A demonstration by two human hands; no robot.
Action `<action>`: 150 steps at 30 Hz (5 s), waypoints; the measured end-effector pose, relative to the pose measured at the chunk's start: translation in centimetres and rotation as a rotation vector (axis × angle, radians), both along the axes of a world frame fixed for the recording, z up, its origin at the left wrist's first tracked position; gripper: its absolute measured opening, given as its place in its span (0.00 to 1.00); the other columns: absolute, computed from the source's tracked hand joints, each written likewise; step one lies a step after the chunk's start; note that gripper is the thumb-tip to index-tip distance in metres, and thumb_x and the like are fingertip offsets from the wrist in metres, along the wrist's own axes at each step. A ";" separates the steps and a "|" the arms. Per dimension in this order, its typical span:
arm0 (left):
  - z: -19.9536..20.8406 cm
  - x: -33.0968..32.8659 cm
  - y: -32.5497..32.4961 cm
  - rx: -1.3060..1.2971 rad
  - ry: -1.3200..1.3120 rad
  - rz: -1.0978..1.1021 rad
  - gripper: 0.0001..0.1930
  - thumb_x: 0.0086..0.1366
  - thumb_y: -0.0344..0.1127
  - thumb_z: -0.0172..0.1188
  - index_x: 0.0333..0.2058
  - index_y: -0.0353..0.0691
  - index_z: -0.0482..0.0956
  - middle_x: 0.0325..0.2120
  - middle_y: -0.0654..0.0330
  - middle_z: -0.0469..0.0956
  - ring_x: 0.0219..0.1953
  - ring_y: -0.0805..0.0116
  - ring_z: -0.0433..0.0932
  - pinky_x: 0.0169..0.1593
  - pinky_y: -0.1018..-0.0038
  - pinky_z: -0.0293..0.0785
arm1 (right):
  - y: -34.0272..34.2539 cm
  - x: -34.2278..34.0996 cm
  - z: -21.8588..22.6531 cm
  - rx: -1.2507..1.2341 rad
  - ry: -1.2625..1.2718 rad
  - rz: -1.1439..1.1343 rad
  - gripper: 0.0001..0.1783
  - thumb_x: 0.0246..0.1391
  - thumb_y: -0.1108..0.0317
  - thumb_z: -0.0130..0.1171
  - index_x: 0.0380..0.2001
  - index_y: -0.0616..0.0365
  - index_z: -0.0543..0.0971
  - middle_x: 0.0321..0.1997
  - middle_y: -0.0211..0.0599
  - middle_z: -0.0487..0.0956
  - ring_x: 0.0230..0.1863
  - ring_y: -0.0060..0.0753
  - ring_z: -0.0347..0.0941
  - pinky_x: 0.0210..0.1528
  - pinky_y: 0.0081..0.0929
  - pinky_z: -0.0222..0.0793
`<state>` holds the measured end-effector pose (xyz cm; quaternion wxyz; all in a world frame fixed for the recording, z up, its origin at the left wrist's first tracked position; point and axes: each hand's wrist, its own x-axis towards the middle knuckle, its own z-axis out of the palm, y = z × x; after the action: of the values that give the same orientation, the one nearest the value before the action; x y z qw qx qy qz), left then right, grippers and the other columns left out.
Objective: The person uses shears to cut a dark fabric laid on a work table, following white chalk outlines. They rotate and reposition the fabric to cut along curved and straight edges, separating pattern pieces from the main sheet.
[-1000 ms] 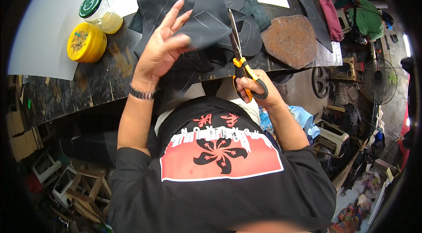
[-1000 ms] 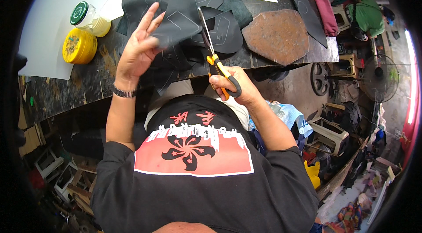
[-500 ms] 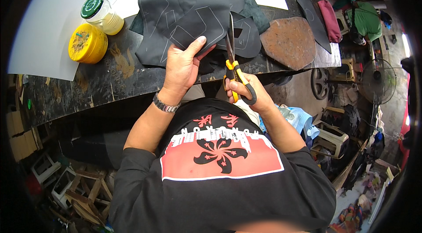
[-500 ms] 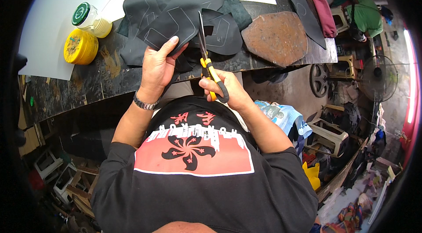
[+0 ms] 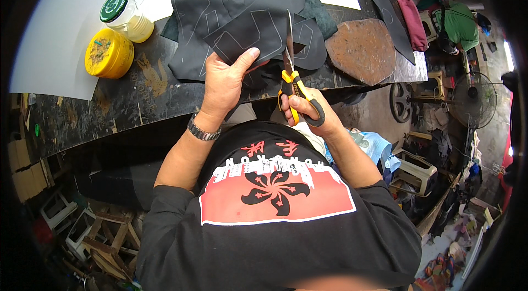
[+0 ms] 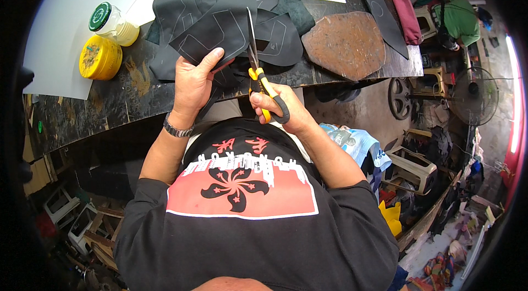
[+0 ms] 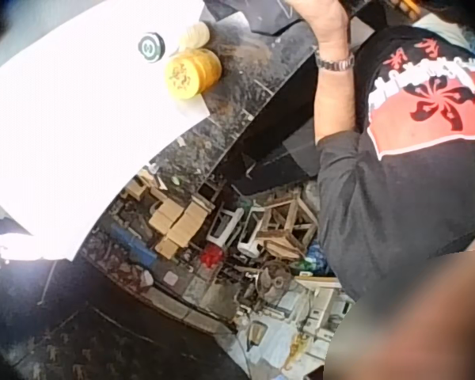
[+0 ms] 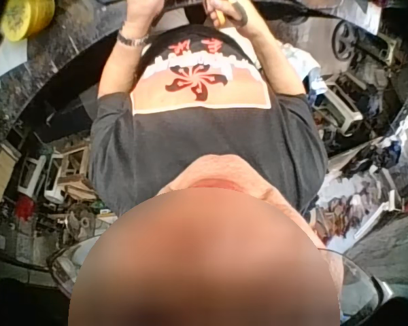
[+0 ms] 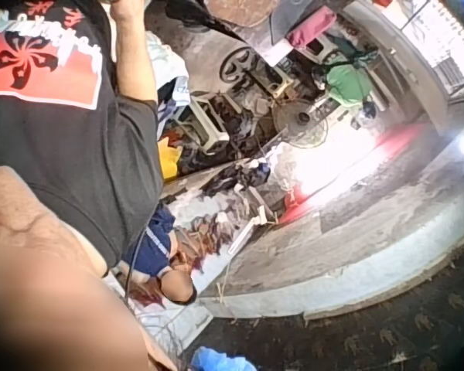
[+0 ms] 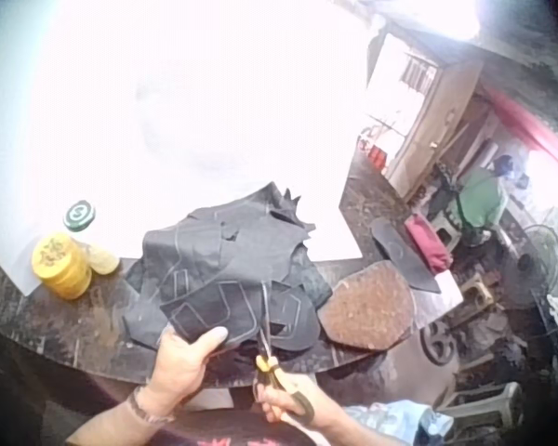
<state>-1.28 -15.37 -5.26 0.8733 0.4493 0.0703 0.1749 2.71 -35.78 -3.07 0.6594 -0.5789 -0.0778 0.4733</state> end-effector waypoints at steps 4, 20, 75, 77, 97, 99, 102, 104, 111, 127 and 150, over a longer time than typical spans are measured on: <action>0.1 0.1 0.6 0.043 0.026 -0.006 0.12 0.63 0.22 0.59 0.46 0.34 0.77 0.42 0.57 0.80 0.42 0.69 0.81 0.49 0.71 0.80 | -0.1 -0.2 -0.3 -0.021 -0.022 -0.033 0.19 0.53 0.54 0.65 0.30 0.60 0.74 0.25 0.29 0.72 0.23 0.18 0.69 0.21 0.15 0.67; 0.6 0.4 1.9 0.067 0.025 -0.030 0.09 0.63 0.25 0.60 0.43 0.32 0.78 0.39 0.59 0.81 0.38 0.73 0.80 0.45 0.73 0.81 | 0.0 -0.5 -0.5 -0.099 -0.086 -0.046 0.17 0.50 0.58 0.66 0.25 0.61 0.74 0.17 0.30 0.70 0.13 0.17 0.65 0.14 0.14 0.60; 1.3 -0.7 1.8 0.063 0.140 -0.136 0.10 0.61 0.24 0.61 0.42 0.28 0.78 0.36 0.56 0.81 0.35 0.70 0.81 0.40 0.73 0.82 | 0.7 0.8 -0.2 -0.126 -0.118 -0.031 0.18 0.49 0.55 0.70 0.25 0.59 0.77 0.15 0.25 0.70 0.13 0.15 0.65 0.14 0.14 0.60; 1.2 -0.7 1.9 0.069 0.151 -0.142 0.10 0.61 0.24 0.61 0.42 0.28 0.78 0.36 0.56 0.81 0.35 0.70 0.81 0.40 0.73 0.82 | 0.7 0.7 -0.2 -0.134 -0.148 -0.023 0.17 0.50 0.58 0.68 0.25 0.60 0.76 0.14 0.27 0.69 0.11 0.15 0.64 0.13 0.14 0.58; 1.7 1.0 6.9 0.317 0.073 -0.310 0.32 0.59 0.25 0.63 0.62 0.40 0.66 0.45 0.60 0.78 0.40 0.74 0.79 0.43 0.75 0.79 | -1.5 2.4 0.5 -0.126 -0.044 0.145 0.16 0.50 0.60 0.66 0.20 0.61 0.75 0.15 0.31 0.72 0.12 0.19 0.66 0.16 0.17 0.60; 1.7 1.3 7.0 0.171 0.142 -0.192 0.37 0.64 0.30 0.60 0.67 0.39 0.50 0.46 0.52 0.77 0.43 0.66 0.81 0.46 0.72 0.80 | -0.9 1.6 0.4 -0.154 -0.031 0.053 0.16 0.51 0.60 0.66 0.20 0.60 0.75 0.15 0.31 0.72 0.12 0.19 0.66 0.15 0.16 0.60; 1.1 1.0 4.9 -0.072 0.016 -0.026 0.41 0.68 0.29 0.54 0.69 0.42 0.35 0.49 0.45 0.74 0.46 0.61 0.80 0.50 0.68 0.79 | 0.3 0.1 -0.1 -0.196 -0.063 -0.063 0.16 0.53 0.60 0.63 0.25 0.63 0.75 0.16 0.34 0.72 0.12 0.21 0.68 0.15 0.16 0.61; 0.5 0.6 2.9 -0.064 -0.077 -0.018 0.42 0.67 0.26 0.55 0.69 0.47 0.34 0.52 0.46 0.72 0.50 0.62 0.77 0.53 0.66 0.77 | 0.7 -0.6 -0.2 -0.149 -0.069 -0.080 0.16 0.54 0.59 0.63 0.24 0.62 0.75 0.16 0.34 0.73 0.12 0.21 0.68 0.15 0.16 0.62; -0.2 1.0 1.4 -0.133 -0.076 -0.049 0.34 0.63 0.23 0.59 0.66 0.43 0.56 0.52 0.53 0.72 0.50 0.70 0.76 0.53 0.71 0.77 | 0.9 -0.9 -0.1 -0.192 -0.085 -0.026 0.15 0.53 0.61 0.64 0.24 0.62 0.75 0.18 0.33 0.73 0.13 0.20 0.68 0.15 0.15 0.61; -1.2 1.7 1.9 0.114 -0.030 0.090 0.45 0.55 0.15 0.59 0.68 0.38 0.48 0.64 0.53 0.57 0.57 0.72 0.68 0.56 0.78 0.70 | 1.1 -1.2 -1.1 -0.180 0.007 -0.044 0.17 0.53 0.60 0.67 0.21 0.59 0.75 0.17 0.28 0.71 0.13 0.16 0.66 0.14 0.14 0.62; -1.1 1.4 1.7 0.158 0.046 0.111 0.25 0.57 0.19 0.64 0.55 0.32 0.74 0.49 0.57 0.77 0.46 0.75 0.76 0.52 0.80 0.74 | 0.9 -1.6 -2.4 -0.168 0.011 -0.018 0.16 0.52 0.58 0.67 0.26 0.59 0.75 0.19 0.28 0.71 0.16 0.17 0.67 0.16 0.15 0.64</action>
<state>0.10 -13.69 -6.35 0.8221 0.5163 0.1012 0.2177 1.15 -34.87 -5.45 0.6132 -0.6304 -0.0289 0.4752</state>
